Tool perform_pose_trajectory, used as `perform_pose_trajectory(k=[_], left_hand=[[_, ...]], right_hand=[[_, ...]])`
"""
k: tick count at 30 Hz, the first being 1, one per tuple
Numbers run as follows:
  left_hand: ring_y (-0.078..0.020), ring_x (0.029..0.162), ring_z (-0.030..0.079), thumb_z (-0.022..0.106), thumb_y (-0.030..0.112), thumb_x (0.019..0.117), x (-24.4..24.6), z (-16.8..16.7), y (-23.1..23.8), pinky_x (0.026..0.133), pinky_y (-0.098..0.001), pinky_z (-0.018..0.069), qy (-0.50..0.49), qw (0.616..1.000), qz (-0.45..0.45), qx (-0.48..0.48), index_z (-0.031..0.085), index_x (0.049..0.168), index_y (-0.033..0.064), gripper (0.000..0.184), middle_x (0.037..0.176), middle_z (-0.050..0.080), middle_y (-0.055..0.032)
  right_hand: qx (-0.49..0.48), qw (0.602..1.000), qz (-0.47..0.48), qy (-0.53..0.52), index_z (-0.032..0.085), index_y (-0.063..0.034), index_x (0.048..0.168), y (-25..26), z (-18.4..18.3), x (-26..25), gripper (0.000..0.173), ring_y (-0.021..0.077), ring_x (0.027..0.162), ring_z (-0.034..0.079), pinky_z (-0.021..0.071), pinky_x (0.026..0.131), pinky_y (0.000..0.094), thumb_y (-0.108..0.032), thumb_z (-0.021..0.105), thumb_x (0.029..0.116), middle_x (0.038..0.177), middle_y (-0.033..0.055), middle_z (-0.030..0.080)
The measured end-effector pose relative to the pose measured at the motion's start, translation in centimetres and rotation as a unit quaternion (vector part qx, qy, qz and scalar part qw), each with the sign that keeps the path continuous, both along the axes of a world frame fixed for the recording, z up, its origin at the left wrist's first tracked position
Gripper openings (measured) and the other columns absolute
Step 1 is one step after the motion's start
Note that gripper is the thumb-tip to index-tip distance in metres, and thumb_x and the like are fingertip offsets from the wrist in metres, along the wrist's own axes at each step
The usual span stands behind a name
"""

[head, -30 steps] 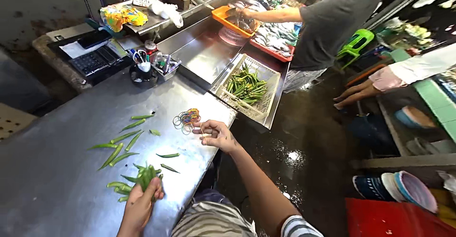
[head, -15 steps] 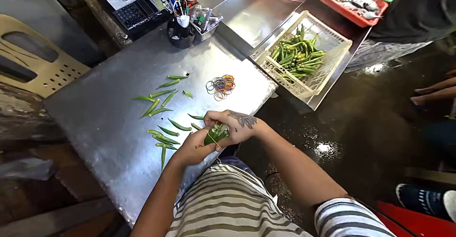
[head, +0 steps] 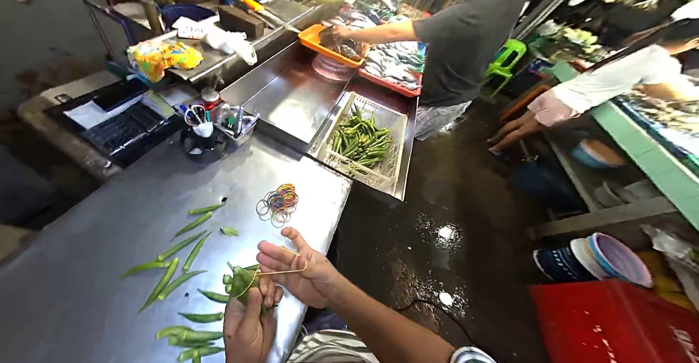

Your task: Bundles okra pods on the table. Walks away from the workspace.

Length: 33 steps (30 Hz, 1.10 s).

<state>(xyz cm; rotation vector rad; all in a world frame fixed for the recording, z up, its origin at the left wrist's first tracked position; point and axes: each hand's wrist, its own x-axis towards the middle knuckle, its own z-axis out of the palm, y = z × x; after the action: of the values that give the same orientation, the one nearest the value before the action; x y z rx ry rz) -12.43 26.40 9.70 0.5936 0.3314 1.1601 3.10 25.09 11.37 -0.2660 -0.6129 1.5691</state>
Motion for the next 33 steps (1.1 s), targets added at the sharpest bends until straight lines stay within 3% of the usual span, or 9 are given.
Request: perform_pose_trajectory(k=[2,4,8,11,13,17,27,30,33], left_hand=[[-0.0107,0.07,0.063,0.071,0.028,0.0973,0.2,0.3,1.0,0.067,-0.0274,0.0572,0.111,0.989,0.046,0.083,0.064,0.111,0.0135,0.021,0.082,0.064,-0.0007],[-0.0076,0.079,0.069,0.073,0.031,0.0954,-0.5,0.7,1.9,0.072,-0.0251,0.061,0.259,0.946,0.079,0.177,0.059,0.121,0.009,0.037,0.093,0.07,0.0016],[-0.0016,0.082,0.067,0.063,0.04,0.0952,-2.1,1.7,3.4,0.075,-0.0227,0.0594,0.511,0.786,0.048,0.344,0.06,0.117,0.0007,0.045,0.094,0.07,-0.0009],[-0.0274,0.086,0.071,0.054,0.035,0.092,-2.3,3.8,3.6,0.076,-0.0496,0.0599,0.61,0.686,-0.007,0.397,0.058,0.125,-0.0086,0.055,0.099,0.07,-0.0168],[-0.034,0.087,0.07,0.056,0.032,0.0935,-2.6,5.4,3.4,0.075,-0.0547,0.0585,0.642,0.66,-0.054,0.387,0.056,0.126,-0.0096,0.053,0.1,0.067,-0.0201],[-0.0321,0.099,0.068,0.057,0.025,0.0989,-3.1,6.8,3.5,0.088,-0.0516,0.0567,0.67,0.647,-0.153,0.331,0.054,0.132,-0.003,0.044,0.11,0.066,-0.0181],[-0.0316,0.097,0.069,0.055,0.04,0.1046,-3.7,7.2,3.8,0.085,-0.0493,0.0573,0.696,0.582,-0.193,0.374,0.056,0.126,0.0011,0.044,0.108,0.066,-0.0161],[-0.0329,0.103,0.067,0.054,0.039,0.1056,-2.8,7.9,4.0,0.087,-0.0507,0.0557,0.707,0.552,-0.248,0.366,0.053,0.128,0.0018,0.044,0.113,0.064,-0.0166],[-0.028,0.097,0.068,0.057,0.038,0.1031,-2.6,6.5,4.2,0.088,-0.0483,0.0564,0.646,0.632,-0.242,0.352,0.056,0.128,0.0007,0.045,0.105,0.067,-0.0145]], right_hand=[[-0.013,0.999,-0.025,-0.023,0.033,-0.0257,0.15,0.4,0.2,-1.2,0.062,0.0379,0.135,0.056,0.051,0.104,0.0457,-0.027,0.067,0.0985,0.152,0.0205,0.052],[0.001,0.996,-0.038,-0.078,0.024,-0.0167,0.15,0.9,1.2,-1.5,0.076,0.0368,0.134,0.055,0.0458,0.11,0.048,-0.021,0.074,0.0933,0.148,0.0229,0.053],[0.073,0.952,-0.072,-0.289,0.019,-0.0018,0.148,2.4,3.2,-0.5,0.092,0.0269,0.112,0.065,0.0536,0.098,0.0437,-0.018,0.081,0.0814,0.126,0.019,0.062],[0.122,0.887,-0.092,-0.436,0.039,0.0094,0.136,2.8,4.7,0.4,0.078,0.0196,0.104,0.064,0.0545,0.094,0.0377,-0.019,0.081,0.077,0.113,0.0141,0.065],[0.133,0.851,-0.066,-0.503,0.047,0.0083,0.133,2.6,5.6,0.9,0.066,0.0182,0.108,0.063,0.0536,0.098,0.0374,-0.016,0.078,0.0802,0.113,0.0126,0.065],[0.108,0.826,0.006,-0.554,0.044,-0.0035,0.14,2.3,5.9,1.1,0.063,0.0188,0.109,0.065,0.0553,0.099,0.0414,-0.009,0.072,0.0837,0.114,0.0084,0.066],[-0.023,0.95,0.061,-0.306,0.027,-0.0202,0.151,1.9,4.5,1.8,0.086,0.0301,0.113,0.068,0.0557,0.099,0.0462,-0.014,0.08,0.0828,0.125,0.0159,0.066],[0.024,0.911,0.044,-0.41,0.029,-0.0131,0.15,1.7,4.4,2.3,0.086,0.0261,0.11,0.068,0.0554,0.099,0.0444,-0.02,0.081,0.0815,0.118,0.0129,0.067],[0.096,0.792,0.012,-0.603,0.04,-0.0101,0.148,1.4,5.1,3.0,0.094,0.0156,0.111,0.058,0.053,0.097,0.0357,-0.041,0.085,0.072,0.118,0.0051,0.058]])
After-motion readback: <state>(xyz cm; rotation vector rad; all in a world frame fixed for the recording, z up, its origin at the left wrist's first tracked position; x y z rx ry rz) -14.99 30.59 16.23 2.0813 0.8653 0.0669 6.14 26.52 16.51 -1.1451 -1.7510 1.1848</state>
